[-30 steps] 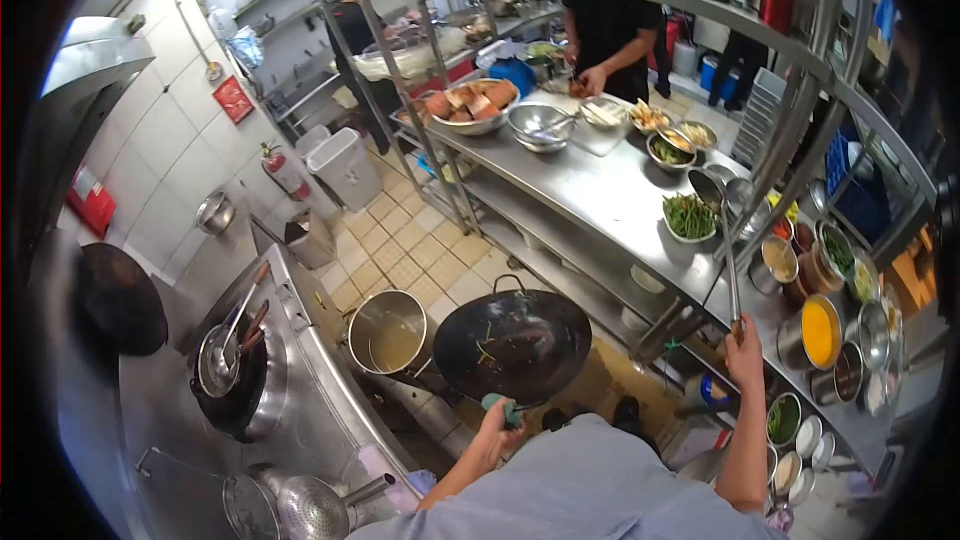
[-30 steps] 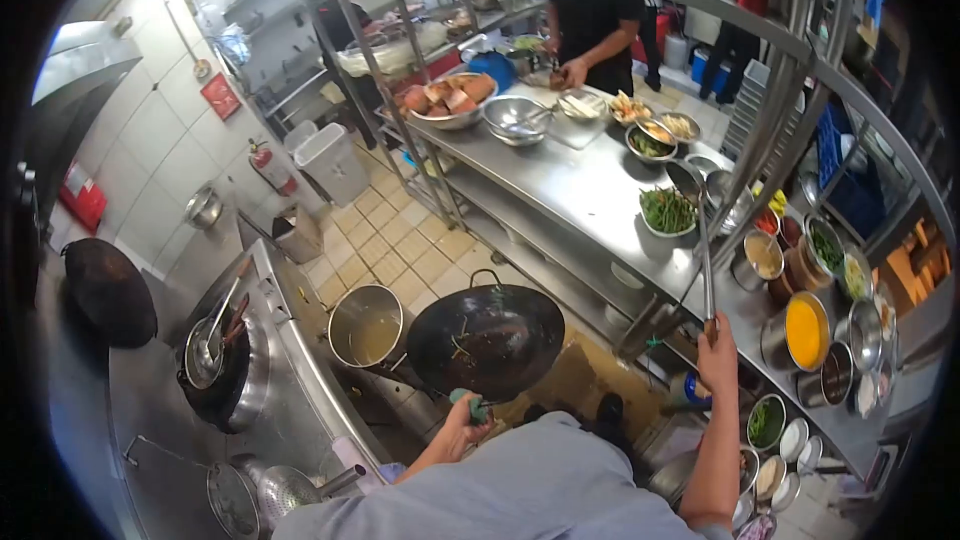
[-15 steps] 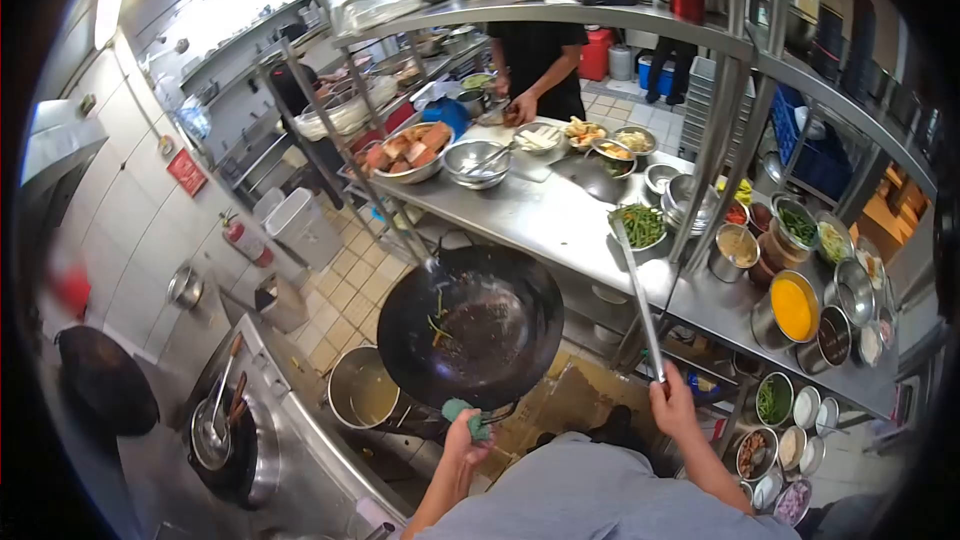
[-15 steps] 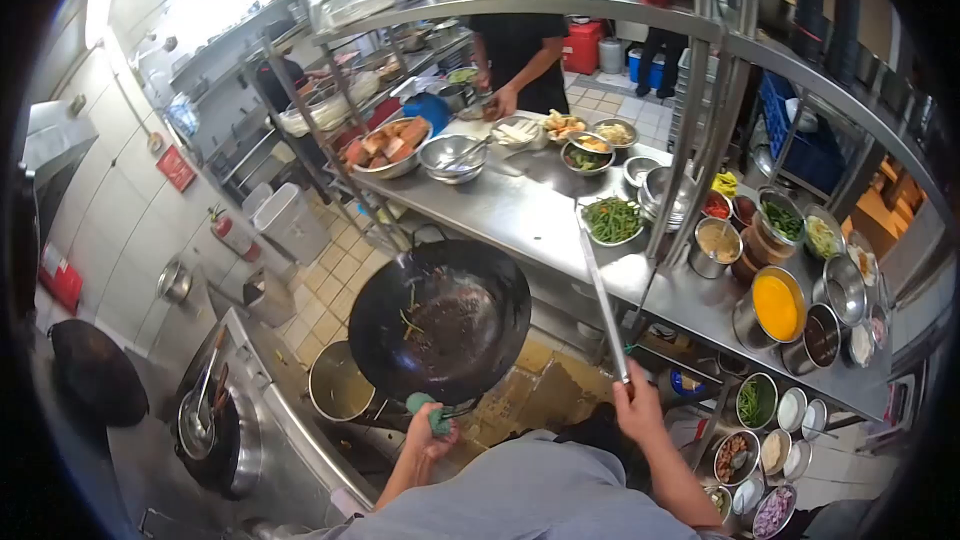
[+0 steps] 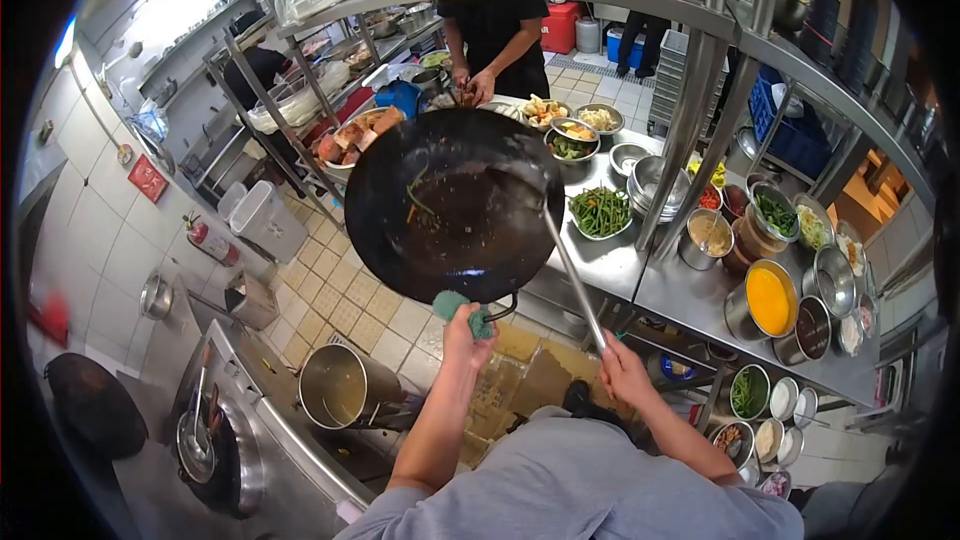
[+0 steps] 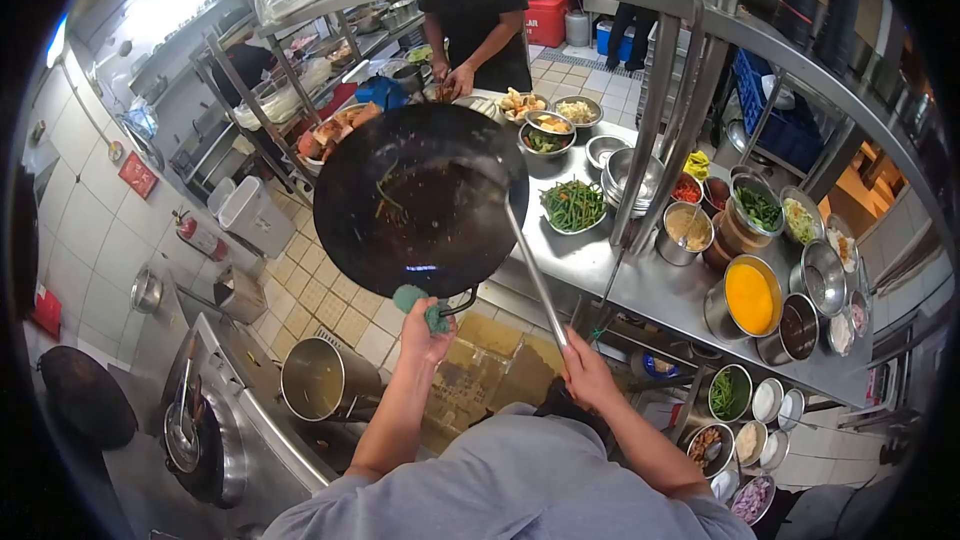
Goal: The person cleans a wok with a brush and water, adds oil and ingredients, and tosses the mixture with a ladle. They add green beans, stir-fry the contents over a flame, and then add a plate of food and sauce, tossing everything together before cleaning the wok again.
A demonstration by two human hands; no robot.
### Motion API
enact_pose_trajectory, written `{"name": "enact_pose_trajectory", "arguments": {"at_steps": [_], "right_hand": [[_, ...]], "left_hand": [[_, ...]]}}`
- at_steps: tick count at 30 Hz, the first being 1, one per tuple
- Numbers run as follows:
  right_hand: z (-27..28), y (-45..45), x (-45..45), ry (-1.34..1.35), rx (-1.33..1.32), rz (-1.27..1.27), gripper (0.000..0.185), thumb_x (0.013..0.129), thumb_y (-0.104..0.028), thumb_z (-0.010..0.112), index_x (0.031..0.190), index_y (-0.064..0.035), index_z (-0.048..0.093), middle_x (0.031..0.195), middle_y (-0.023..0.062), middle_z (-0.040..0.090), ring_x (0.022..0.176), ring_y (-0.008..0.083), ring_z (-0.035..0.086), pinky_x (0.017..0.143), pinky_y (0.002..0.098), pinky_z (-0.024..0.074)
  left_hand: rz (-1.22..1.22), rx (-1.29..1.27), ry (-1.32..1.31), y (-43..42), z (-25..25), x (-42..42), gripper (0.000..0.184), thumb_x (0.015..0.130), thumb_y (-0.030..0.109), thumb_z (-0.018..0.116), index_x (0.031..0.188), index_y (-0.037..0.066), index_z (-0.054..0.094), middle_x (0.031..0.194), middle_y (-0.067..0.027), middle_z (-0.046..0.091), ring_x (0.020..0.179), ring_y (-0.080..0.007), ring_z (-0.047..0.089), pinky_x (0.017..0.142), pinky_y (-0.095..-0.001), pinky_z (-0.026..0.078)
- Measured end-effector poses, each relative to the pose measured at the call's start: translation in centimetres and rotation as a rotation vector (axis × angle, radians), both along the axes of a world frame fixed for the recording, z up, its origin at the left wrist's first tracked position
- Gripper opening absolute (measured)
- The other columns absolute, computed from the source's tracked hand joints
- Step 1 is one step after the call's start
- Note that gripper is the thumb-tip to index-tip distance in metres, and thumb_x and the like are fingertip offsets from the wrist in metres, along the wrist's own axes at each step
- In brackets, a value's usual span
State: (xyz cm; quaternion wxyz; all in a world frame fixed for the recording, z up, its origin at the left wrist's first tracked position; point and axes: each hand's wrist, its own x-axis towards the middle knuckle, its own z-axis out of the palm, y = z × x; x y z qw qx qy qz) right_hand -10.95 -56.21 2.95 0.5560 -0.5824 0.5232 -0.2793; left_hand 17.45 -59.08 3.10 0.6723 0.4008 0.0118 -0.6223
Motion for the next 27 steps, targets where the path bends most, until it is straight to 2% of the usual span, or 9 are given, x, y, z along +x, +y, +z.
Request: {"name": "enact_pose_trajectory", "arguments": {"at_steps": [6,9,11,13,14,16,19,24,27], "right_hand": [[7.0,-9.9,8.1,-0.523,0.376,0.022,0.045,0.100,-0.029,0.031,0.144,-0.0197,0.022,0.064,0.0012,0.043,0.045,0.0103,0.042,0.041,0.0248,0.0396],[2.4,-10.6,11.1,-0.214,0.161,0.132,0.046,0.099,-0.028,0.035,0.143,-0.0196,0.025,0.066,0.0038,0.047,0.048,0.0101,0.045,0.044,0.0268,0.0420],[-5.4,-9.2,8.1,0.099,-0.442,0.374,0.048,0.096,-0.027,0.043,0.142,-0.0225,0.029,0.073,0.0104,0.057,0.055,0.0165,0.055,0.054,0.0330,0.0473],[-6.1,-9.6,1.4,0.346,-0.360,0.358,0.051,0.092,-0.026,0.050,0.140,-0.0270,0.033,0.081,0.0165,0.062,0.068,0.0246,0.062,0.066,0.0379,0.0489],[-3.9,-11.1,-0.9,0.610,-0.219,0.321,0.047,0.092,-0.029,0.047,0.138,-0.0315,0.037,0.105,0.0177,0.063,0.099,0.0335,0.060,0.084,0.0411,0.0469],[0.9,-14.3,-1.5,0.742,-0.410,0.214,0.043,0.093,-0.032,0.044,0.135,-0.0301,0.042,0.088,0.0165,0.065,0.080,0.0359,0.063,0.072,0.0445,0.0486],[5.5,-18.2,6.1,0.538,-0.534,0.008,0.041,0.093,-0.028,0.046,0.134,-0.0258,0.043,0.079,0.0186,0.063,0.072,0.0378,0.060,0.065,0.0458,0.0457],[-3.3,-14.3,13.1,0.350,-0.652,0.015,0.047,0.093,-0.026,0.047,0.138,-0.0198,0.037,0.091,0.0241,0.061,0.085,0.0421,0.059,0.076,0.0446,0.0461],[-5.3,-8.4,4.9,0.489,-0.268,0.119,0.051,0.093,-0.027,0.048,0.141,-0.0263,0.031,0.098,0.0200,0.063,0.092,0.0373,0.061,0.081,0.0425,0.0461]], "left_hand": [[0.175,-0.156,-0.510,-4.6,-2.6,-4.1,0.015,0.075,0.003,0.058,0.086,0.008,0.048,0.079,-0.0023,0.051,0.067,-0.0135,0.051,0.057,-0.0293,0.043],[0.164,-0.166,-0.599,-8.3,-2.0,-1.6,0.019,0.073,0.002,0.057,0.089,0.008,0.048,0.079,-0.0015,0.049,0.068,-0.0126,0.050,0.059,-0.0285,0.044],[0.161,-0.207,-0.661,-10.0,-0.7,2.3,0.019,0.073,0.003,0.058,0.089,0.008,0.048,0.078,-0.0014,0.049,0.067,-0.0126,0.050,0.057,-0.0292,0.044],[0.070,-0.129,-0.595,-10.9,0.2,6.4,0.016,0.076,0.009,0.058,0.090,0.008,0.049,0.077,-0.0031,0.053,0.063,-0.0159,0.053,0.054,-0.0317,0.044],[0.071,-0.133,-0.595,-10.7,0.5,7.4,0.016,0.076,0.009,0.058,0.090,0.008,0.049,0.077,-0.0031,0.053,0.063,-0.0159,0.053,0.054,-0.0317,0.044],[-0.013,-0.073,-0.420,-9.8,1.1,8.6,0.016,0.076,0.010,0.058,0.088,0.009,0.048,0.074,-0.0026,0.052,0.060,-0.0171,0.052,0.051,-0.0331,0.043],[0.009,-0.083,-0.391,-9.5,0.0,7.0,0.016,0.076,0.009,0.057,0.089,0.010,0.048,0.073,-0.0023,0.051,0.060,-0.0173,0.052,0.050,-0.0335,0.042],[0.086,-0.309,-0.623,-13.0,-0.7,6.7,0.017,0.075,0.006,0.058,0.087,0.011,0.047,0.075,-0.0019,0.049,0.065,-0.0151,0.051,0.051,-0.0310,0.040],[0.028,-0.217,-0.563,-14.2,1.5,10.8,0.016,0.075,0.006,0.058,0.087,0.011,0.048,0.076,-0.0012,0.049,0.066,-0.0142,0.051,0.052,-0.0299,0.040]]}}
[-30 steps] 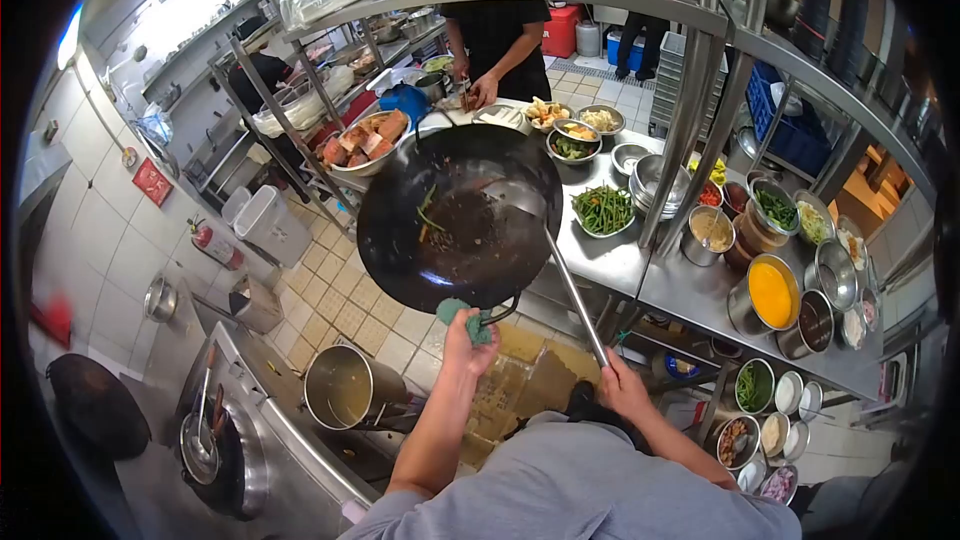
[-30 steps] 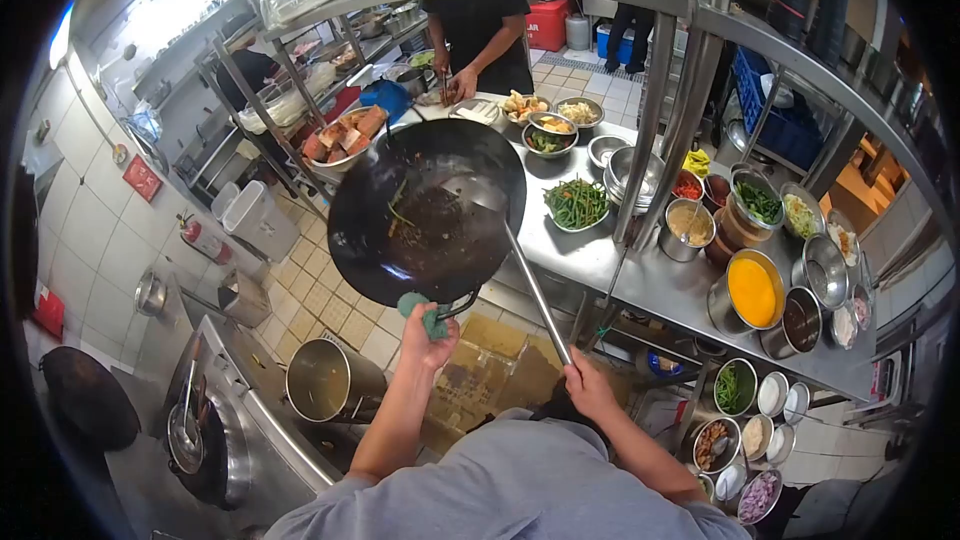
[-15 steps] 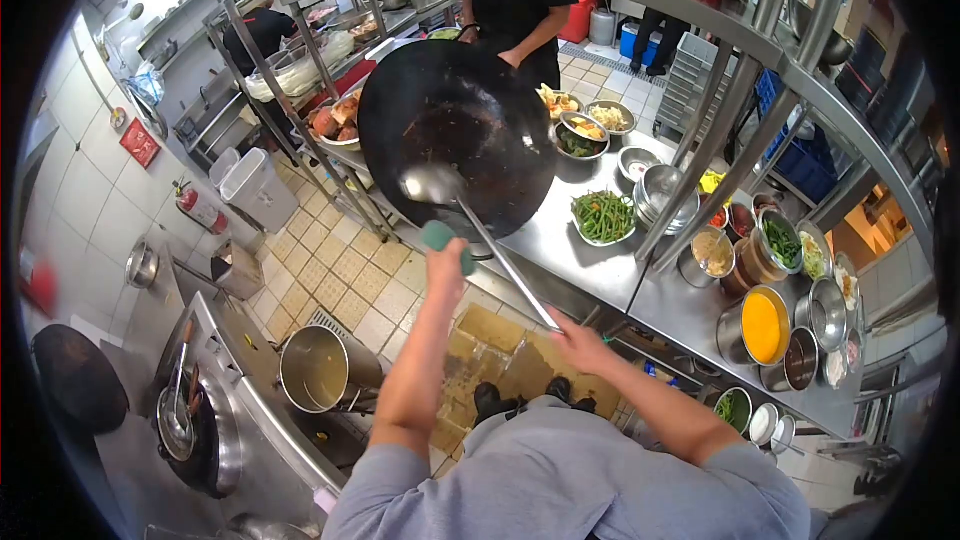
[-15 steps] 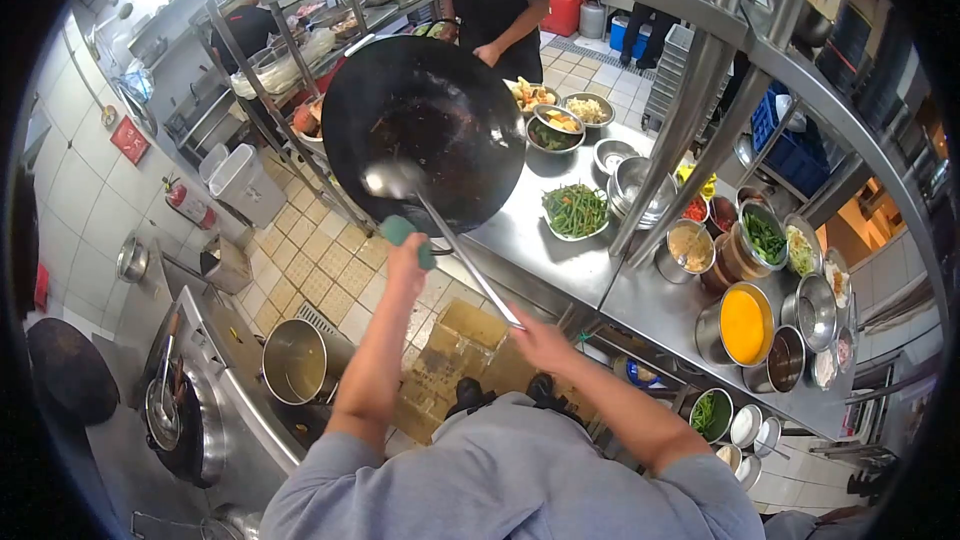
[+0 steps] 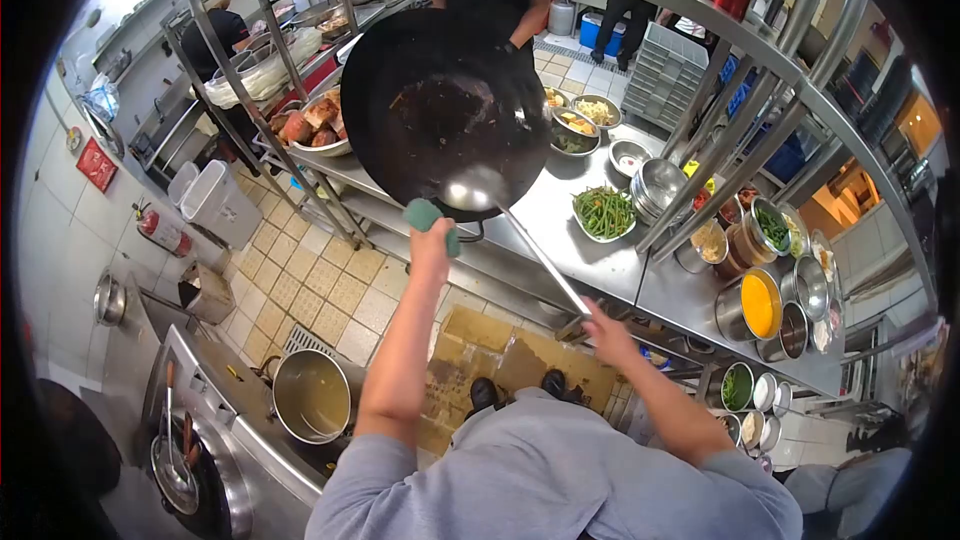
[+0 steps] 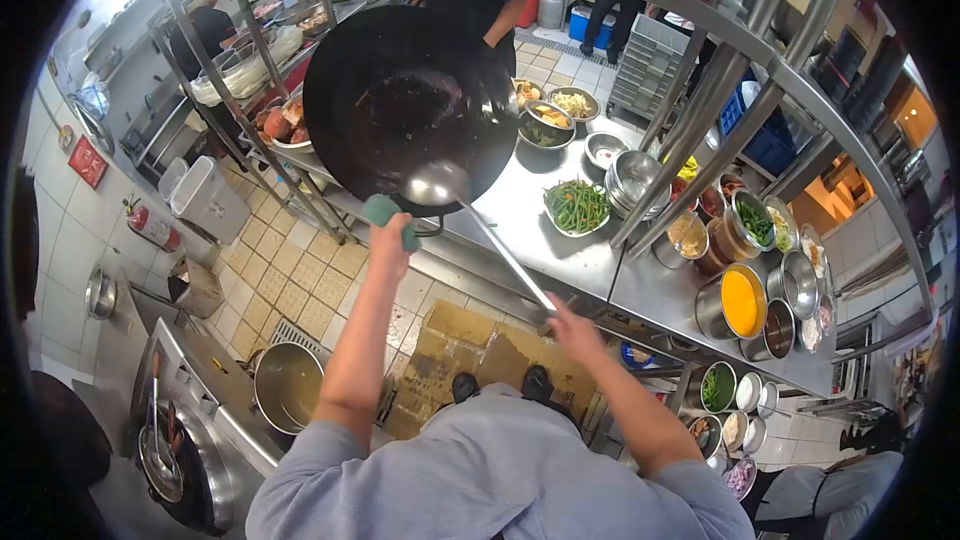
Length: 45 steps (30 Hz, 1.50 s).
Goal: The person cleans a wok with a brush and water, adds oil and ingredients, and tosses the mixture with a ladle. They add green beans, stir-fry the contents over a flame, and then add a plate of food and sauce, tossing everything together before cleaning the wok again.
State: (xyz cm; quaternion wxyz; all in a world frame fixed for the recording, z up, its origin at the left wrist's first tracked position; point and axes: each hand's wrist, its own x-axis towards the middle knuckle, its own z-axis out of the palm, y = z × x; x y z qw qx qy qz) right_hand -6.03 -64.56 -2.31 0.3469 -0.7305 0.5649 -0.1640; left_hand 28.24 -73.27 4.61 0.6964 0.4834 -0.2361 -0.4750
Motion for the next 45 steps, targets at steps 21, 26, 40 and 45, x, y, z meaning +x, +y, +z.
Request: {"name": "enact_pose_trajectory", "arguments": {"at_steps": [21,26,40,45], "right_hand": [[2.2,1.2,-4.4,0.355,-0.086,-0.104,0.048,0.089,-0.028,0.053,0.135,-0.0281,0.040,0.108,0.0133,0.061,0.095,0.0326,0.060,0.079,0.0430,0.0477],[11.7,-5.2,-17.1,0.527,-0.355,-0.118,0.040,0.087,-0.028,0.054,0.127,-0.0279,0.052,0.099,0.0090,0.066,0.091,0.0265,0.063,0.079,0.0401,0.0487],[4.2,3.6,-11.9,0.582,-0.225,-0.416,0.042,0.092,-0.032,0.045,0.134,-0.0343,0.038,0.077,0.0170,0.059,0.071,0.0367,0.061,0.061,0.0460,0.0491],[11.3,5.0,-15.8,0.520,-0.222,-0.464,0.041,0.090,-0.030,0.051,0.130,-0.0230,0.045,0.083,0.0169,0.063,0.075,0.0344,0.063,0.064,0.0440,0.0491]], "left_hand": [[-0.174,0.112,0.227,0.7,-0.9,-0.2,0.016,0.076,0.012,0.060,0.088,0.011,0.050,0.072,-0.0047,0.052,0.060,-0.0172,0.051,0.047,-0.0324,0.040],[-0.203,0.193,0.213,2.8,1.7,1.6,0.013,0.077,0.015,0.059,0.084,0.009,0.052,0.073,-0.0076,0.055,0.060,-0.0193,0.051,0.048,-0.0325,0.040],[0.157,-0.118,0.098,-5.4,-0.5,-15.9,0.031,0.072,0.001,0.057,0.101,0.007,0.049,0.090,-0.0030,0.054,0.073,-0.0134,0.054,0.056,-0.0289,0.045],[0.285,-0.178,-0.055,-8.2,-3.3,-13.2,0.032,0.073,0.002,0.058,0.103,0.007,0.050,0.091,-0.0045,0.054,0.072,-0.0154,0.055,0.058,-0.0291,0.045]]}}
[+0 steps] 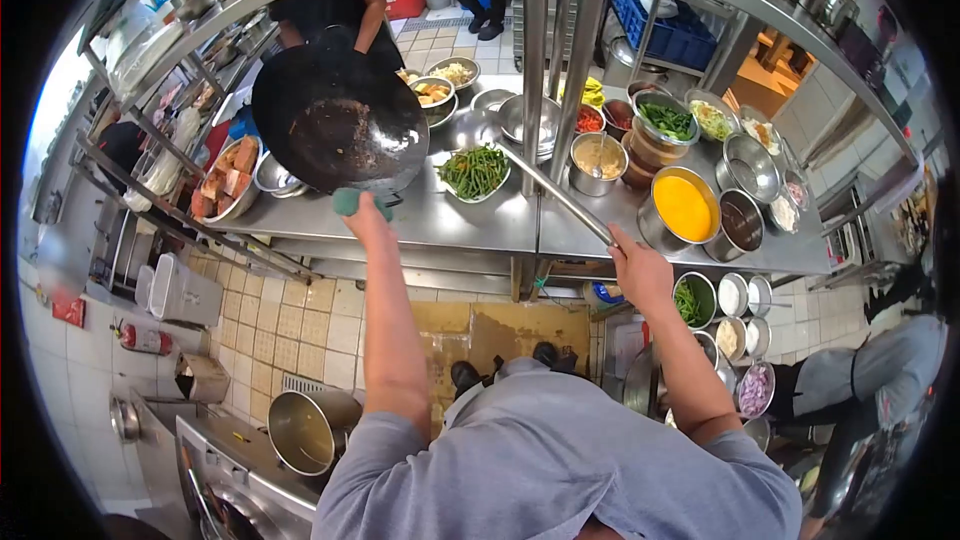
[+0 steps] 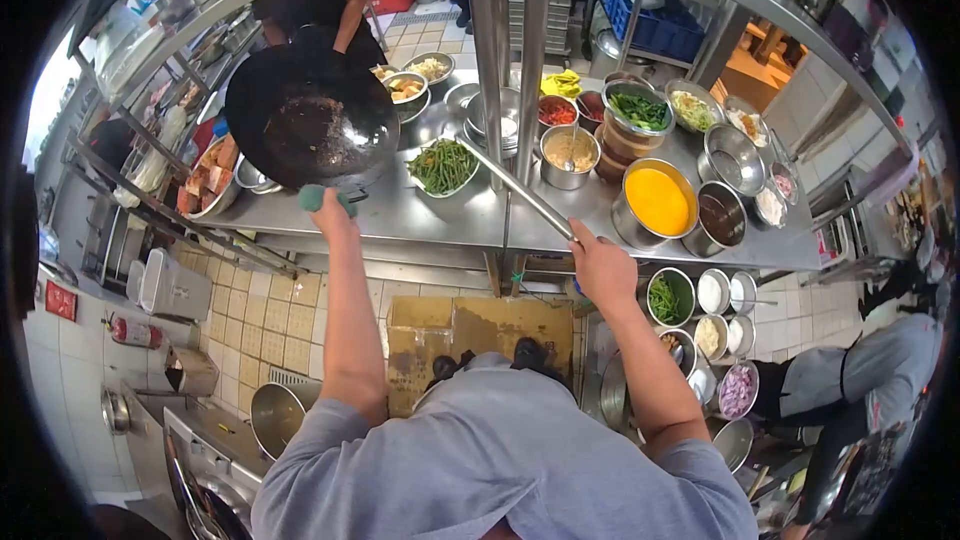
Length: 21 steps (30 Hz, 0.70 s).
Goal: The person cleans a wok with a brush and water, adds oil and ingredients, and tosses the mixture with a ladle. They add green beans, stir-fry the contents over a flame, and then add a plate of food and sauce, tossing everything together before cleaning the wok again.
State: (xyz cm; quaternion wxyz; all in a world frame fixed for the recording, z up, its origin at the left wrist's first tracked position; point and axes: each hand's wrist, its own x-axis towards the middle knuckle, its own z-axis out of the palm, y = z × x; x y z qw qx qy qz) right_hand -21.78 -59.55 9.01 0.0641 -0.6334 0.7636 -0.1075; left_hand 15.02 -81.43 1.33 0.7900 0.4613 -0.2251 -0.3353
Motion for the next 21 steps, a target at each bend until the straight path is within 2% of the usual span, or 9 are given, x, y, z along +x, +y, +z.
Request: {"name": "enact_pose_trajectory", "arguments": {"at_steps": [2,4,6,7,13,15,17,19,21], "right_hand": [[0.4,-1.3,-0.4,-0.101,-0.067,0.048,0.041,0.089,-0.025,0.052,0.130,-0.0184,0.046,0.086,0.0175,0.064,0.076,0.0350,0.063,0.065,0.0432,0.0486],[-0.2,-1.7,0.6,-0.625,-0.057,0.186,0.042,0.087,-0.016,0.054,0.128,-0.0088,0.045,0.084,0.0158,0.063,0.071,0.0329,0.062,0.065,0.0402,0.0476],[-2.0,-2.3,2.1,-0.902,-0.017,0.307,0.042,0.087,-0.012,0.053,0.127,-0.0039,0.043,0.074,0.0123,0.057,0.065,0.0262,0.058,0.064,0.0358,0.0454],[-2.7,-2.6,3.0,-1.116,0.177,0.300,0.042,0.090,-0.010,0.053,0.129,-0.0012,0.038,0.068,0.0015,0.048,0.055,0.0084,0.048,0.055,0.0248,0.0420],[-5.0,-2.6,5.7,-0.910,0.117,0.534,0.044,0.088,-0.013,0.056,0.127,-0.0023,0.040,0.064,0.0025,0.047,0.055,0.0120,0.047,0.053,0.0288,0.0403],[-4.5,-2.2,6.2,-0.837,0.115,0.586,0.044,0.086,-0.013,0.057,0.126,-0.0021,0.042,0.062,0.0034,0.046,0.055,0.0141,0.047,0.054,0.0302,0.0410],[-3.5,-1.7,7.1,-0.693,0.360,0.651,0.047,0.084,-0.015,0.057,0.126,-0.0019,0.041,0.071,0.0139,0.054,0.063,0.0249,0.053,0.062,0.0344,0.0434],[-3.2,-0.9,8.9,-0.679,0.345,0.762,0.047,0.083,-0.015,0.057,0.126,-0.0023,0.041,0.073,0.0155,0.055,0.065,0.0281,0.055,0.064,0.0359,0.0441],[-2.9,-0.1,11.3,-0.647,0.328,0.895,0.047,0.083,-0.017,0.056,0.126,-0.0030,0.041,0.079,0.0194,0.059,0.073,0.0359,0.058,0.068,0.0402,0.0453]], "left_hand": [[-0.050,0.204,0.239,4.0,5.0,0.1,0.024,0.074,0.007,0.059,0.097,0.009,0.051,0.085,-0.0047,0.055,0.068,-0.0170,0.055,0.054,-0.0294,0.044],[-0.152,0.301,0.423,8.2,4.3,3.3,0.017,0.075,0.012,0.062,0.088,0.011,0.051,0.077,-0.0046,0.056,0.065,-0.0166,0.056,0.048,-0.0276,0.042],[-0.211,0.230,0.565,15.0,3.9,4.8,0.014,0.075,0.016,0.063,0.083,0.013,0.052,0.070,-0.0034,0.057,0.061,-0.0150,0.057,0.046,-0.0256,0.042],[-0.183,0.253,0.622,19.2,4.5,4.4,0.011,0.076,0.016,0.062,0.081,0.013,0.053,0.068,-0.0027,0.057,0.057,-0.0134,0.056,0.044,-0.0244,0.042],[0.022,0.020,1.036,41.8,6.1,2.3,0.018,0.079,0.019,0.057,0.068,0.005,0.052,0.058,-0.0043,0.048,0.044,-0.0131,0.039,0.038,-0.0238,0.031],[0.219,0.040,1.031,47.7,6.2,2.4,0.024,0.079,0.024,0.057,0.069,0.002,0.052,0.060,-0.0056,0.048,0.050,-0.0130,0.042,0.041,-0.0230,0.034],[0.361,-0.105,1.039,52.8,5.5,2.1,0.023,0.080,0.027,0.057,0.074,0.006,0.051,0.063,-0.0037,0.049,0.051,-0.0124,0.043,0.041,-0.0227,0.034],[0.508,-0.160,1.037,57.0,6.2,1.0,0.022,0.080,0.028,0.057,0.075,0.008,0.050,0.063,-0.0025,0.049,0.051,-0.0119,0.043,0.041,-0.0225,0.033],[0.713,-0.081,0.813,62.9,4.7,0.4,0.028,0.082,0.030,0.055,0.077,0.004,0.044,0.062,-0.0030,0.040,0.055,-0.0127,0.043,0.043,-0.0247,0.034]]}}
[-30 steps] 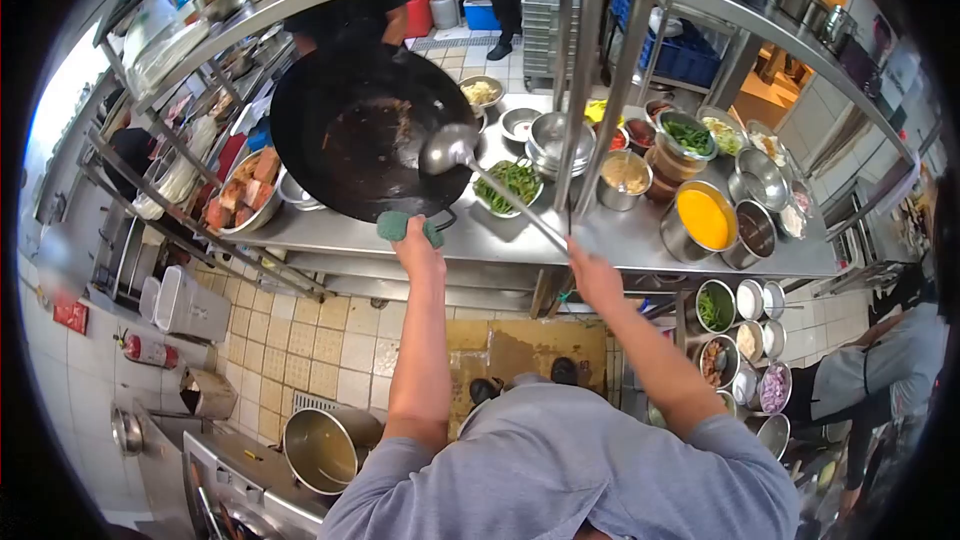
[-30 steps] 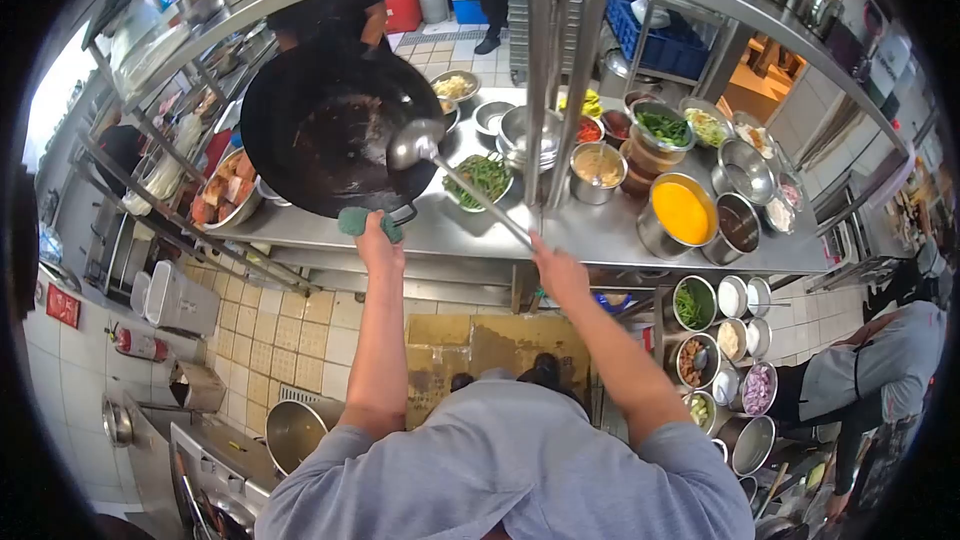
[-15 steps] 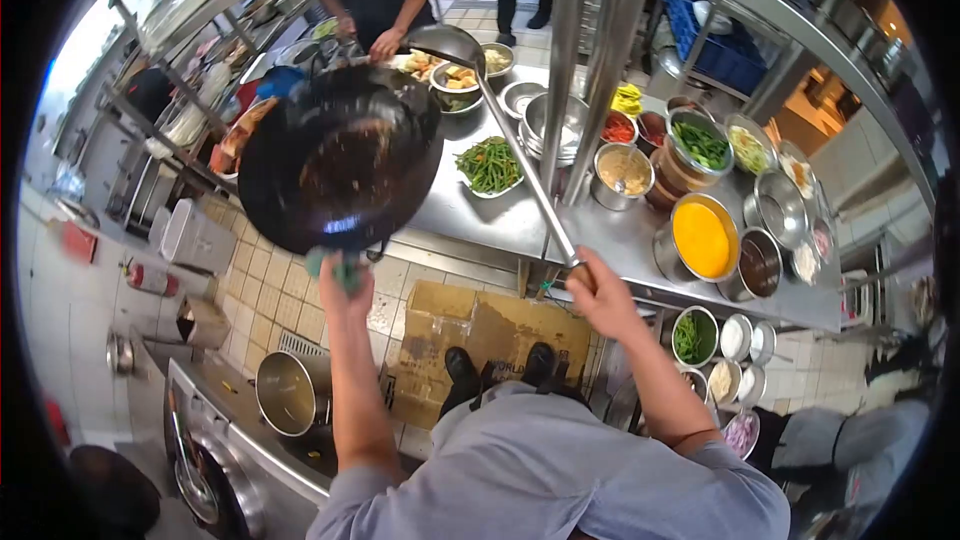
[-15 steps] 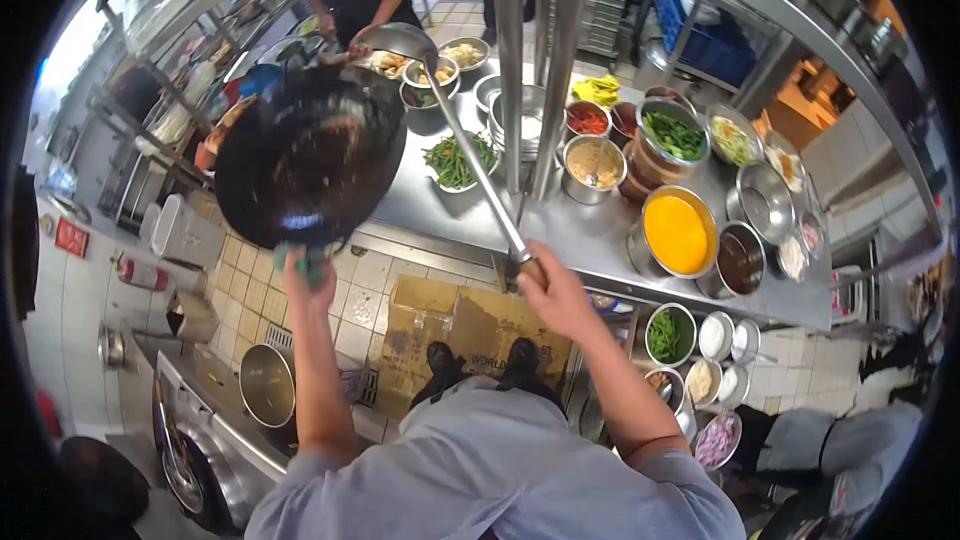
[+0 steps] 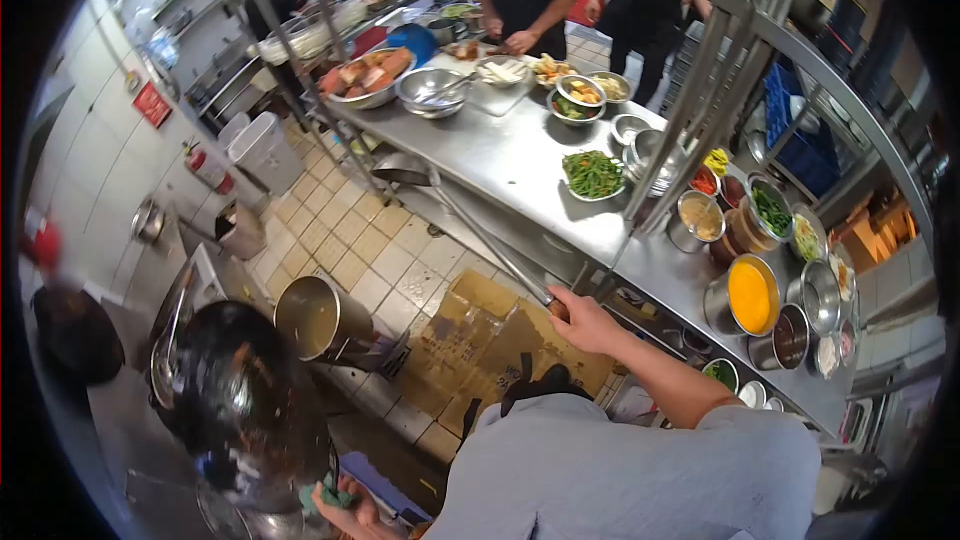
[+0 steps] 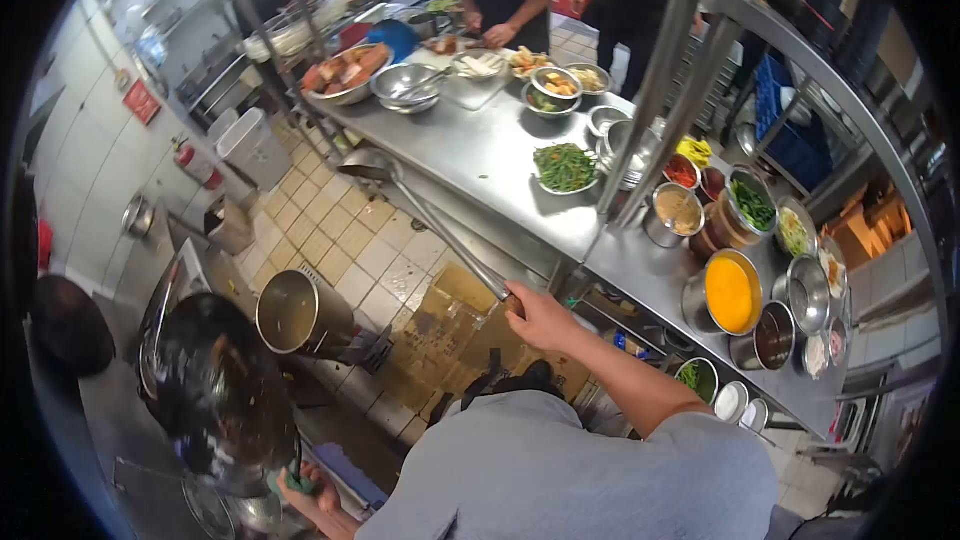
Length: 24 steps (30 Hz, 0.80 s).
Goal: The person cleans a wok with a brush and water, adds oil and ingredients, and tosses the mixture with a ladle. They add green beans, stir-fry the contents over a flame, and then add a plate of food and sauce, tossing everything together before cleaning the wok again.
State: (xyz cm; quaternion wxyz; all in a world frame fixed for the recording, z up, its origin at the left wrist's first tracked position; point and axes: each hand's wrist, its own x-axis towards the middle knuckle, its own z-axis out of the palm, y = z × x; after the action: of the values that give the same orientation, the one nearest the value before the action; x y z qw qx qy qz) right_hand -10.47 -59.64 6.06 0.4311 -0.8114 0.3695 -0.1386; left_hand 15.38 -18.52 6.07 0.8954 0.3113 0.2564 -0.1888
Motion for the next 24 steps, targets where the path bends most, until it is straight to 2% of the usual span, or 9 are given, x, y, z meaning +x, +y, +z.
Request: {"name": "enact_pose_trajectory", "arguments": {"at_steps": [3,4,6,8,10,13,16,19,24], "right_hand": [[0.7,2.0,4.5,0.000,-0.012,0.199,0.048,0.084,-0.018,0.056,0.126,-0.0028,0.041,0.083,0.0197,0.060,0.078,0.0367,0.060,0.071,0.0417,0.0453],[1.7,3.2,6.2,0.027,0.028,0.248,0.046,0.084,-0.018,0.055,0.125,-0.0027,0.043,0.086,0.0197,0.061,0.080,0.0367,0.059,0.071,0.0408,0.0457],[0.2,5.2,9.2,-0.036,0.018,0.359,0.045,0.084,-0.017,0.055,0.125,-0.0028,0.043,0.087,0.0198,0.061,0.080,0.0358,0.059,0.071,0.0403,0.0459],[-0.1,7.6,12.7,-0.094,0.039,0.486,0.046,0.084,-0.016,0.055,0.126,-0.0019,0.043,0.083,0.0192,0.061,0.074,0.0336,0.059,0.068,0.0389,0.0461],[1.5,10.1,15.7,0.043,0.036,0.653,0.049,0.083,-0.012,0.054,0.129,0.0003,0.040,0.076,0.0138,0.058,0.065,0.0224,0.055,0.061,0.0343,0.0444],[-1.2,13.4,20.2,-0.126,0.080,0.868,0.051,0.081,-0.002,0.053,0.130,0.0008,0.040,0.069,0.0046,0.051,0.061,0.0127,0.048,0.057,0.0284,0.0404],[2.5,20.6,26.3,0.077,0.240,1.017,0.051,0.081,0.004,0.051,0.130,-0.0001,0.040,0.069,-0.0011,0.042,0.060,0.0062,0.040,0.055,0.0217,0.0354],[2.6,27.1,31.8,-0.074,0.153,1.383,0.052,0.083,0.005,0.048,0.134,-0.0013,0.037,0.069,-0.0032,0.045,0.052,0.0036,0.039,0.044,0.0211,0.0335],[5.9,40.1,36.6,-0.088,0.073,1.665,0.049,0.085,-0.001,0.051,0.133,-0.0054,0.041,0.077,0.0051,0.054,0.059,0.0116,0.050,0.055,0.0260,0.0429]], "left_hand": [[-0.192,0.747,-0.271,13.4,-7.3,-2.5,0.026,0.090,0.037,0.043,0.100,0.013,0.048,0.081,-0.0042,0.048,0.054,-0.0126,0.038,0.043,-0.0240,0.029],[-0.146,0.753,-0.253,12.7,-5.1,-3.8,0.026,0.090,0.037,0.043,0.100,0.013,0.048,0.081,-0.0042,0.048,0.054,-0.0126,0.038,0.043,-0.0240,0.029],[0.519,0.342,0.071,13.0,-0.8,-7.6,0.023,0.082,0.029,0.058,0.082,0.008,0.051,0.065,-0.0036,0.049,0.053,-0.0123,0.047,0.040,-0.0226,0.036],[0.397,0.131,0.001,18.6,-2.6,-11.3,0.020,0.082,0.027,0.057,0.074,0.011,0.047,0.058,-0.0010,0.047,0.049,-0.0121,0.045,0.037,-0.0231,0.033],[0.630,0.295,0.172,17.4,-0.7,-14.6,0.016,0.082,0.022,0.057,0.076,0.010,0.048,0.059,-0.0034,0.050,0.048,-0.0135,0.047,0.038,-0.0234,0.034],[0.804,0.069,0.156,18.0,-2.0,-19.9,0.019,0.076,0.020,0.064,0.078,0.013,0.046,0.061,-0.0033,0.048,0.049,-0.0153,0.048,0.041,-0.0268,0.036],[0.949,-0.141,0.176,18.0,-3.9,-20.8,0.021,0.075,0.022,0.063,0.078,0.013,0.045,0.061,-0.0034,0.046,0.051,-0.0155,0.048,0.044,-0.0279,0.038],[1.066,-0.262,0.187,17.8,-4.3,-21.5,0.021,0.074,0.023,0.063,0.078,0.012,0.046,0.063,-0.0044,0.047,0.054,-0.0153,0.050,0.046,-0.0270,0.039],[1.203,-0.231,0.137,18.3,-6.5,-20.3,0.021,0.074,0.024,0.063,0.080,0.009,0.050,0.063,-0.0052,0.050,0.052,-0.0152,0.050,0.045,-0.0251,0.042]]}}
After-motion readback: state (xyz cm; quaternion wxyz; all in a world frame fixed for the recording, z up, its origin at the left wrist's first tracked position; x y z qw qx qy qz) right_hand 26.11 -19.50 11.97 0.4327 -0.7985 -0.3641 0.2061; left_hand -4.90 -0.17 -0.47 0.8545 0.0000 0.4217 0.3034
